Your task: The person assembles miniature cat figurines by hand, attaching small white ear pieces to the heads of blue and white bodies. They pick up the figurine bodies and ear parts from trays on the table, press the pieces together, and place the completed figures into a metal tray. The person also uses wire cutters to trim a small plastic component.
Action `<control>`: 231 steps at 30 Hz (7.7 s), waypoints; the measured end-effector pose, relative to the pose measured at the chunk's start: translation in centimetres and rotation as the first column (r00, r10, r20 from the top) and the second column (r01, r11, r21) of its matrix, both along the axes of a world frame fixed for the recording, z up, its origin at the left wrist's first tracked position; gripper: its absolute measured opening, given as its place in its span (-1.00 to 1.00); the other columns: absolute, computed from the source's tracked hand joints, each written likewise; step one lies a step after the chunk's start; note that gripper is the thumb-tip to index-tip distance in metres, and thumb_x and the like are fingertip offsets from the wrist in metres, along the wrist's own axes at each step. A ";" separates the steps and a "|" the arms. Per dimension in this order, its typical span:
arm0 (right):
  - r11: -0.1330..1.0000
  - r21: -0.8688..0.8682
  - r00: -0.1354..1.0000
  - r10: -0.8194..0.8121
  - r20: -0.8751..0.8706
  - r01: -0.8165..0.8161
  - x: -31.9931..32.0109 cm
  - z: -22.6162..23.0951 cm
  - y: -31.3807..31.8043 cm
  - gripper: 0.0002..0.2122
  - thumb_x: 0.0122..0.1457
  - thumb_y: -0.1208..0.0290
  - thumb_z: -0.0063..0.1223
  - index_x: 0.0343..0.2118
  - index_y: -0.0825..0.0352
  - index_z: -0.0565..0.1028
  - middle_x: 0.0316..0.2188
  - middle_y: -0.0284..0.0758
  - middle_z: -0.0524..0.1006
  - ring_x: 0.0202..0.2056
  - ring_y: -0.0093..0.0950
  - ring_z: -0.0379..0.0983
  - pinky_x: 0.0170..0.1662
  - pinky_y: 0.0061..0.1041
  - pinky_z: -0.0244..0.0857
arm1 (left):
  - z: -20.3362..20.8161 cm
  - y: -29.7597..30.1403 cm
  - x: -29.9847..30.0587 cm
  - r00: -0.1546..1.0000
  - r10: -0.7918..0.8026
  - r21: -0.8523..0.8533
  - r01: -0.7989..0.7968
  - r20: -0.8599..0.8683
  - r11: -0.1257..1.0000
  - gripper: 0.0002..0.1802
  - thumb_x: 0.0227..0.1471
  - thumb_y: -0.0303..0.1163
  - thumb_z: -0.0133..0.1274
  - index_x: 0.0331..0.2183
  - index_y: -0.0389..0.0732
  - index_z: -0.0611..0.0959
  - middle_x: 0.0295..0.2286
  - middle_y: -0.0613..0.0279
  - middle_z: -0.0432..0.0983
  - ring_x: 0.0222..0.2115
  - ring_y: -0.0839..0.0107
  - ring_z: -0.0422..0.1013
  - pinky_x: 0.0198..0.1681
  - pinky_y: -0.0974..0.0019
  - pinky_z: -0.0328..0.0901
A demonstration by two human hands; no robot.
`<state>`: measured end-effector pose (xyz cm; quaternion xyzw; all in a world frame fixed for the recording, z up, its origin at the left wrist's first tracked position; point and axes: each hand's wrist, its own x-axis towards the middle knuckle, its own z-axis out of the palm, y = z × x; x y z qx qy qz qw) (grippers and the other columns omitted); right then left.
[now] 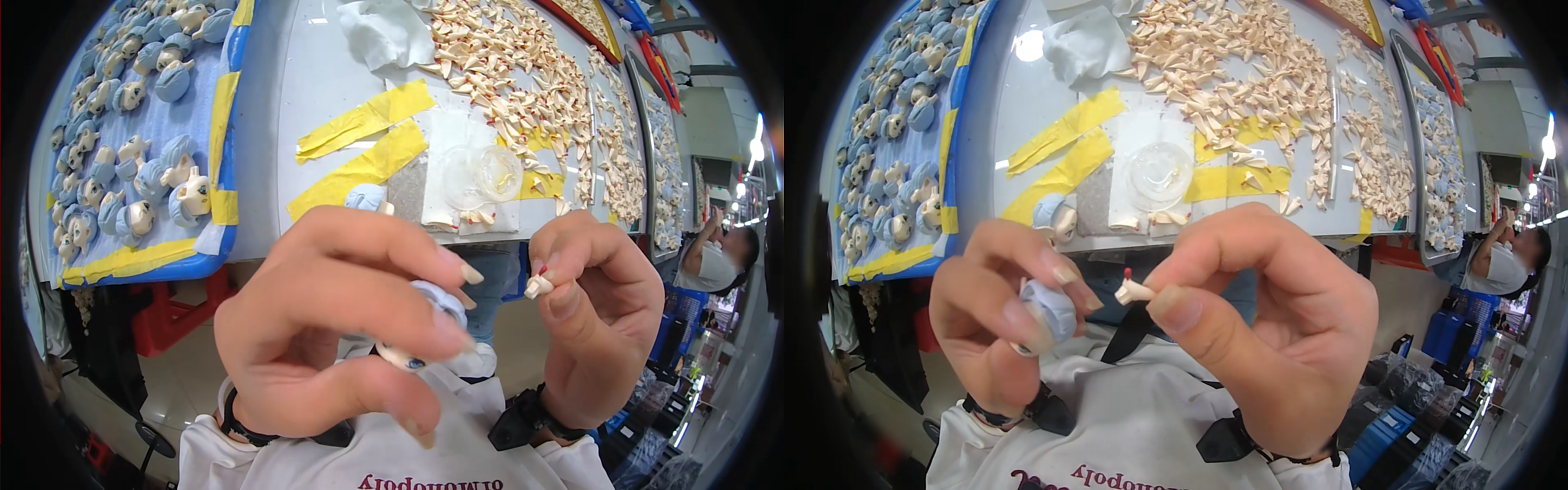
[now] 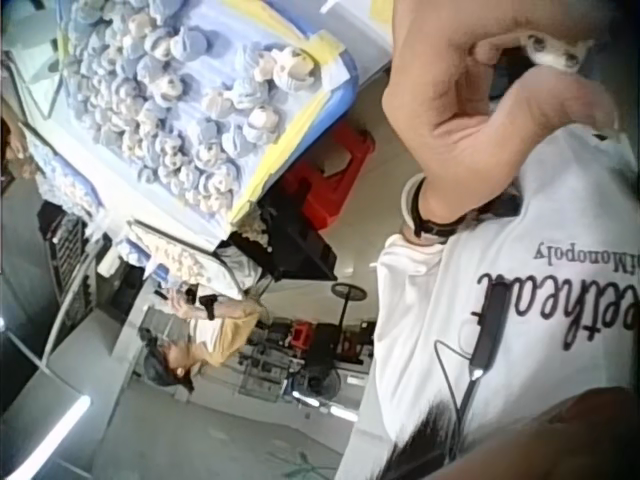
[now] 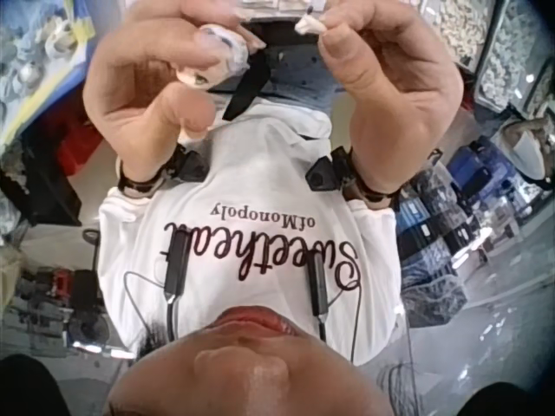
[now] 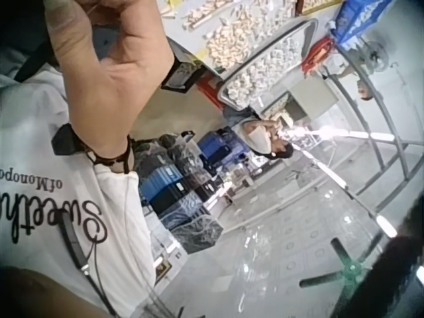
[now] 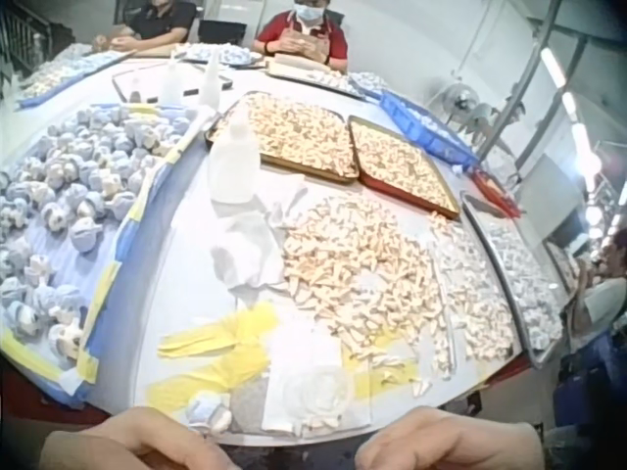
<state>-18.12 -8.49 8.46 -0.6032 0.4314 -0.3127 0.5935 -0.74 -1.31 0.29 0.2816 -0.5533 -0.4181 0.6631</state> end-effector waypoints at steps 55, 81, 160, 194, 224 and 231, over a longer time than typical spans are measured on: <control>0.724 -0.656 0.769 -0.539 -0.345 0.213 -14.9 -0.7 -9.8 -0.79 0.07 0.57 0.02 -0.19 0.36 0.50 -0.25 -0.33 0.49 -0.23 -0.56 0.39 -0.18 -0.62 0.26 | 1.8 0.8 -1.6 0.252 0.445 -0.186 -0.656 0.860 0.731 -0.78 -0.20 -0.68 0.16 -0.39 -0.29 0.57 -0.20 -0.01 0.40 -0.28 0.19 0.42 -0.31 0.35 0.37; 0.530 -0.694 0.771 -0.111 -0.627 -0.488 -6.6 -3.4 -7.8 -0.85 -0.20 0.66 0.13 -0.50 0.33 0.45 -0.45 -0.30 0.43 -0.36 -0.28 0.35 -0.30 -0.39 0.21 | 1.6 -0.7 -3.5 0.957 0.247 0.474 -0.149 -0.150 0.868 -0.42 -0.22 -0.17 0.34 -0.25 -0.24 0.39 -0.28 0.10 0.34 -0.43 0.35 0.43 -0.46 0.49 0.32; 0.800 -0.417 0.902 0.375 -0.214 -0.432 -0.6 -0.9 -1.1 -0.88 0.00 0.51 0.18 -0.43 0.33 0.45 -0.50 -0.30 0.34 -0.44 -0.58 0.23 -0.33 -0.67 0.11 | 0.8 1.0 -2.7 0.959 0.273 0.380 -0.225 -0.076 0.897 -0.41 -0.27 -0.17 0.37 -0.25 -0.35 0.53 -0.37 0.09 0.45 -0.43 0.40 0.44 -0.35 0.41 0.33; 0.704 -0.595 0.916 0.225 -0.332 -0.389 0.3 0.6 -1.2 -0.83 -0.29 0.61 0.23 -0.54 0.27 0.56 -0.59 -0.38 0.48 -0.51 -0.50 0.32 -0.44 -0.60 0.15 | 1.8 2.7 -1.8 0.921 0.384 0.284 -0.384 0.059 0.878 -0.54 -0.37 -0.51 0.37 -0.30 -0.40 0.62 -0.38 0.01 0.57 -0.40 0.38 0.44 -0.33 0.44 0.34; 0.537 -0.505 0.676 0.180 -0.714 -0.676 10.6 -1.6 -20.1 -0.85 -0.08 0.39 0.21 -0.41 0.27 0.56 -0.43 -0.27 0.44 -0.38 -0.39 0.42 -0.31 -0.42 0.31 | 2.7 3.7 1.2 0.921 0.324 0.243 -0.271 -0.217 0.931 -0.60 -0.12 -0.70 0.14 -0.15 -0.43 0.48 -0.18 0.04 0.35 -0.17 0.32 0.41 -0.13 0.36 0.41; 0.409 -0.613 0.672 0.001 -0.740 -0.676 9.6 -0.5 -21.1 -0.84 -0.03 0.40 0.19 -0.45 0.38 0.53 -0.51 -0.37 0.44 -0.44 -0.56 0.36 -0.34 -0.57 0.23 | 3.0 3.4 1.0 0.873 0.290 0.268 -0.194 -0.391 0.944 -0.58 -0.11 -0.70 0.14 -0.14 -0.47 0.44 -0.16 -0.05 0.39 -0.18 0.31 0.43 -0.15 0.36 0.42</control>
